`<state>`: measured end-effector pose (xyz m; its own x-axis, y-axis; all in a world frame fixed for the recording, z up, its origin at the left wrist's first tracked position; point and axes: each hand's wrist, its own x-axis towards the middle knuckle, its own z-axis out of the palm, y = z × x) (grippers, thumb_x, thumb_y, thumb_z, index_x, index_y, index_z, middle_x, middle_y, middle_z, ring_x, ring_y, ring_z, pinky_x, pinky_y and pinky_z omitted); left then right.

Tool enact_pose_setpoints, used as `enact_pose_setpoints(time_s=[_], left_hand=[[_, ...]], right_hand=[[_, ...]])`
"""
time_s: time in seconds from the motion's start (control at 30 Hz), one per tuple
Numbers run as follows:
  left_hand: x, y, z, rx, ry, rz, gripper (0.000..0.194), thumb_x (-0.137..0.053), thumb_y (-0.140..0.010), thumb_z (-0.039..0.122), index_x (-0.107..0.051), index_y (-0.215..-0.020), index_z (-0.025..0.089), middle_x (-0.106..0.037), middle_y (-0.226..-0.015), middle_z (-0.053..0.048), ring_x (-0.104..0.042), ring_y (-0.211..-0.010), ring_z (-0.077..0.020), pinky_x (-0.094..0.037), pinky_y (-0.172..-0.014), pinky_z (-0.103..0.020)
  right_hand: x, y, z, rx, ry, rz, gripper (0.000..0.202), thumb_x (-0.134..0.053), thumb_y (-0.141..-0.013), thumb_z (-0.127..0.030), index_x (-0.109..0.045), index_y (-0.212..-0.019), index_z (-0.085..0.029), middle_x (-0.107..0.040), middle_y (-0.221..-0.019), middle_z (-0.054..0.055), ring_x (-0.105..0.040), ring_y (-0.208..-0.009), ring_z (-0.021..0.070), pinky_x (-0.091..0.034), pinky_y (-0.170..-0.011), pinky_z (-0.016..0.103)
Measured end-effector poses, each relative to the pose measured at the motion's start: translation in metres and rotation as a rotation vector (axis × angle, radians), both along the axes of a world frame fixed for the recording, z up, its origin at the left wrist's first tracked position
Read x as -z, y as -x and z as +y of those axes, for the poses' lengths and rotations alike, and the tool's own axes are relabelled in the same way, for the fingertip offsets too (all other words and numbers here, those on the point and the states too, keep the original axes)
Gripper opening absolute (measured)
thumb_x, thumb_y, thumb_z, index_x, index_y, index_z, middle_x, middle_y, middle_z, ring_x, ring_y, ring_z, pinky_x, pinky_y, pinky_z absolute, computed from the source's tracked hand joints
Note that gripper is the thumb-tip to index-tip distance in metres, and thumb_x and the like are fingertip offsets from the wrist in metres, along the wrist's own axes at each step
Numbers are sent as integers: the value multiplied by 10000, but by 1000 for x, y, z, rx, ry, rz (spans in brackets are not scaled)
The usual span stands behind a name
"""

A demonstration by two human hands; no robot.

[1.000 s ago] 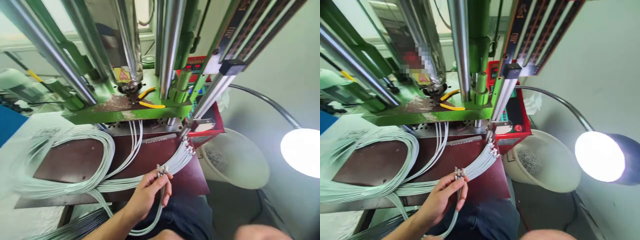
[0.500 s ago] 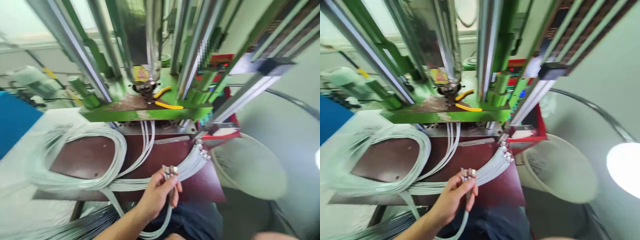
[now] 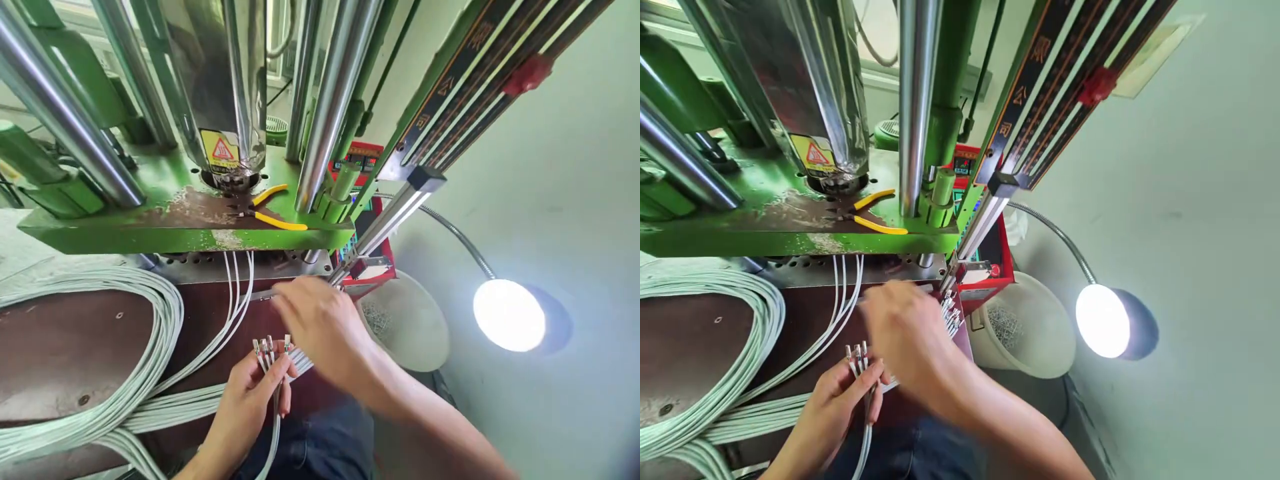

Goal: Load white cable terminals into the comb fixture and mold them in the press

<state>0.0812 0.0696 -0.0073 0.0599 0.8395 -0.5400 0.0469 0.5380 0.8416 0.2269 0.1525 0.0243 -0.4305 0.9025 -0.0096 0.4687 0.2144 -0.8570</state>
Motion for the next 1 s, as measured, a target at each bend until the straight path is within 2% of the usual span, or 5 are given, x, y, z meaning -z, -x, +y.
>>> enact_pose_setpoints(time_s=[0.2, 0.37, 0.5, 0.73, 1.0], left_hand=[[-1, -1, -5, -115, -98, -310, 353, -703, -731, 495, -641, -815, 158, -636, -618, 3, -500, -416, -106, -404, -460, -246], [-4, -5, -4, -108, -77, -309, 372, -718, -710, 511, -628, -793, 159, -610, -591, 19, -485, -405, -98, -380, -454, -245], [-7, -10, -4, -95, -103, -296, 374, -694, -731, 524, -602, -709, 162, -584, -569, 29, -417, -377, -66, -295, -441, -228], [-10, -24, -5, 42, -102, -268, 476, -651, -745, 594, -508, -555, 182, -369, -430, 70, -271, -404, -63, -192, -418, -231], [-9, -33, -7, 117, -70, -283, 536, -684, -678, 658, -473, -540, 185, -366, -473, 65, -245, -455, -64, -172, -426, -230]], right_hand=[[35, 6, 43, -169, -510, -694, 275, -590, -919, -314, -635, -1136, -150, -597, -1085, 131, -507, -1078, 269, -443, -934, 435], [38, 7, 37, -238, -571, -749, 204, -490, -970, -275, -615, -1011, -120, -592, -1051, 148, -560, -977, 257, -477, -826, 379], [13, -8, 11, -119, -354, -671, 191, -486, -970, -249, -585, -1068, -119, -646, -981, 121, -623, -871, 235, -478, -738, 337], [4, -48, -37, -31, 424, 44, 441, -502, -934, -444, -624, -1265, -178, -622, -674, -12, -566, -546, 127, -453, -542, 254], [1, -40, -52, 173, 371, 283, 411, -577, -887, -477, -702, -1170, -207, -727, -996, 32, -641, -1004, 228, -496, -922, 384]])
